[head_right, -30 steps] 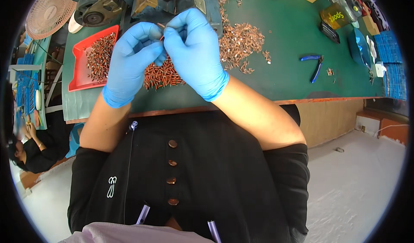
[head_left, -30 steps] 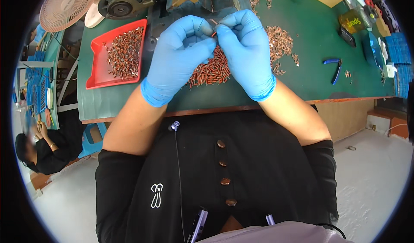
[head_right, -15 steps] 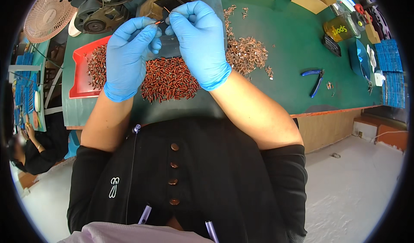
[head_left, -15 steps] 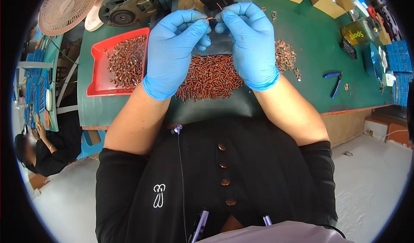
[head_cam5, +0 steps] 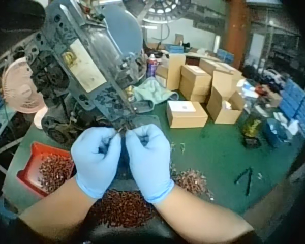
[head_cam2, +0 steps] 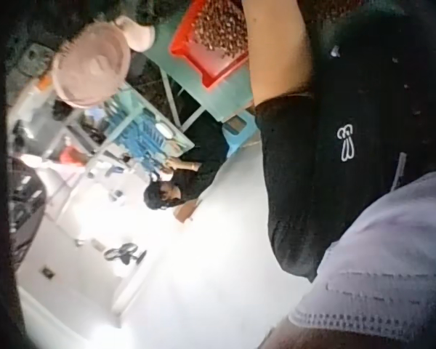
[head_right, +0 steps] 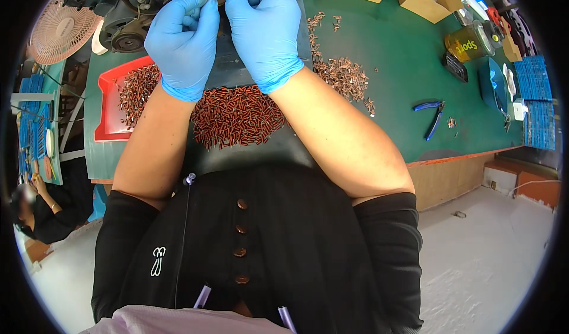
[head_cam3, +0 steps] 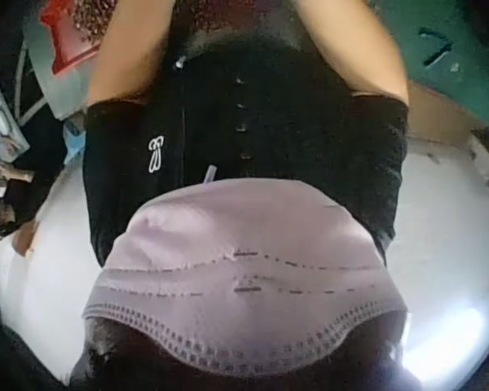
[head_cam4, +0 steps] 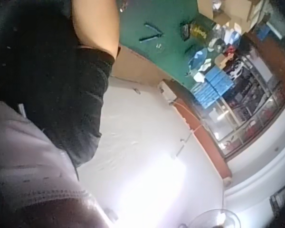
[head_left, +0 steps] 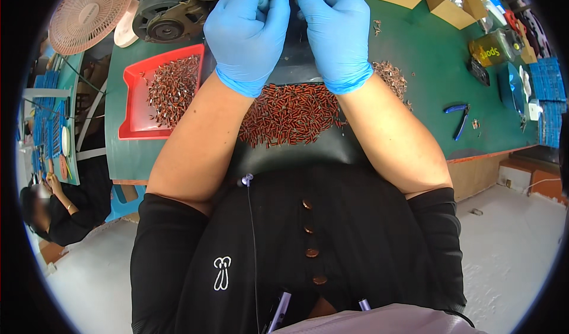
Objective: Inspecting and sorting small red electronic components at a manual assembly station.
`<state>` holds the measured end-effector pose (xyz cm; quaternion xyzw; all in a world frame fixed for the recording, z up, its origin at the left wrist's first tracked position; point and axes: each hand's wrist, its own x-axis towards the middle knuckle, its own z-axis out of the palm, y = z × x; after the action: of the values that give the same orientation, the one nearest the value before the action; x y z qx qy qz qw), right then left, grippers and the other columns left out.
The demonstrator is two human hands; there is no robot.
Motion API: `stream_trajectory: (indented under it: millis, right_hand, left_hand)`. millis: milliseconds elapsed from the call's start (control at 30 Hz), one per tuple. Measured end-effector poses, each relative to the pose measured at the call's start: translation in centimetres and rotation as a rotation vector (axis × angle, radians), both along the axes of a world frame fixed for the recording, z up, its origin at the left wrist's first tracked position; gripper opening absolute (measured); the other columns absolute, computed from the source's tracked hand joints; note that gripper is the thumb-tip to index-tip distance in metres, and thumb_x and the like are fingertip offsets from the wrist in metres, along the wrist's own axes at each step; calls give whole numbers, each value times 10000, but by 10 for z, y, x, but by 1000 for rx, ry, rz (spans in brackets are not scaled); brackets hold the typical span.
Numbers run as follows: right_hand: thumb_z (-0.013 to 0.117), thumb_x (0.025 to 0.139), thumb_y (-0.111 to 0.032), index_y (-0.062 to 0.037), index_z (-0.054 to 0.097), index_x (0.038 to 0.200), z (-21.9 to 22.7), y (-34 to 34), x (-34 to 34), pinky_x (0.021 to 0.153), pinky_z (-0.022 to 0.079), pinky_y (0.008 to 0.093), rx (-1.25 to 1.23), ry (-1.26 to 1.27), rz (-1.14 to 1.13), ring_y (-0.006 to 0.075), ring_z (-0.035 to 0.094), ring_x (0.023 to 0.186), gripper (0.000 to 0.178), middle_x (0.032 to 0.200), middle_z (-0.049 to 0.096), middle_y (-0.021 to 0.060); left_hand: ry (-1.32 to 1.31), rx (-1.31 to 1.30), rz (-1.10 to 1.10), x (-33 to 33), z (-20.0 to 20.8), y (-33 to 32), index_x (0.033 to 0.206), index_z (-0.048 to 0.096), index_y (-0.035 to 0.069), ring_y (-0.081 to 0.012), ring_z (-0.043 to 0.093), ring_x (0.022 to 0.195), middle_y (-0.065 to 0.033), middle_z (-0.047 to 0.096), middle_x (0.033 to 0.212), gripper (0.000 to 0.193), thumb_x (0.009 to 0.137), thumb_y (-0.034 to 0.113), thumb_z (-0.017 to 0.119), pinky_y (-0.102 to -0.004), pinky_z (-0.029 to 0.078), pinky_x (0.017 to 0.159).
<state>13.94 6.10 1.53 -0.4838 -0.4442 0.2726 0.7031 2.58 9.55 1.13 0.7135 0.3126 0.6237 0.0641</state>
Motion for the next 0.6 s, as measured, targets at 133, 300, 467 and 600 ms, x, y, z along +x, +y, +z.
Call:
stream_trajectory:
  millis: [133, 300, 467, 600]
  right_hand:
    - [673, 903, -71, -6, 594, 842, -1, 3, -2, 618, 474, 232, 15, -34, -36, 58, 543, 675, 119, 741, 623, 22]
    - [666, 903, -67, -1, 593, 837, 1, 4, -3, 615, 479, 241, -24, -34, -48, 66, 548, 665, 119, 734, 629, 39]
    - [662, 905, -67, 5, 590, 837, 4, 2, -3, 606, 477, 247, 1, -53, -52, 70, 549, 658, 123, 728, 629, 46]
    - [660, 906, -70, 10, 592, 841, 4, 2, -2, 606, 477, 248, -22, -24, -21, 73, 553, 660, 124, 732, 633, 48]
  left_hand:
    - [31, 89, 68, 4, -1, 5, 881, 731, 12, -77, 535, 531, -48, 667, 723, 110, 788, 27, 786, -223, 437, 508]
    - [68, 148, 97, 7, -3, 9, 874, 733, 18, -93, 538, 529, -53, 658, 712, 112, 776, 18, 788, -233, 440, 509]
    - [70, 153, 88, 8, -6, 13, 881, 736, 20, -114, 563, 550, -62, 653, 705, 123, 769, 12, 787, -244, 455, 527]
    - [105, 175, 95, 8, -5, 13, 883, 737, 21, -138, 577, 563, -67, 642, 688, 126, 766, 8, 783, -257, 465, 543]
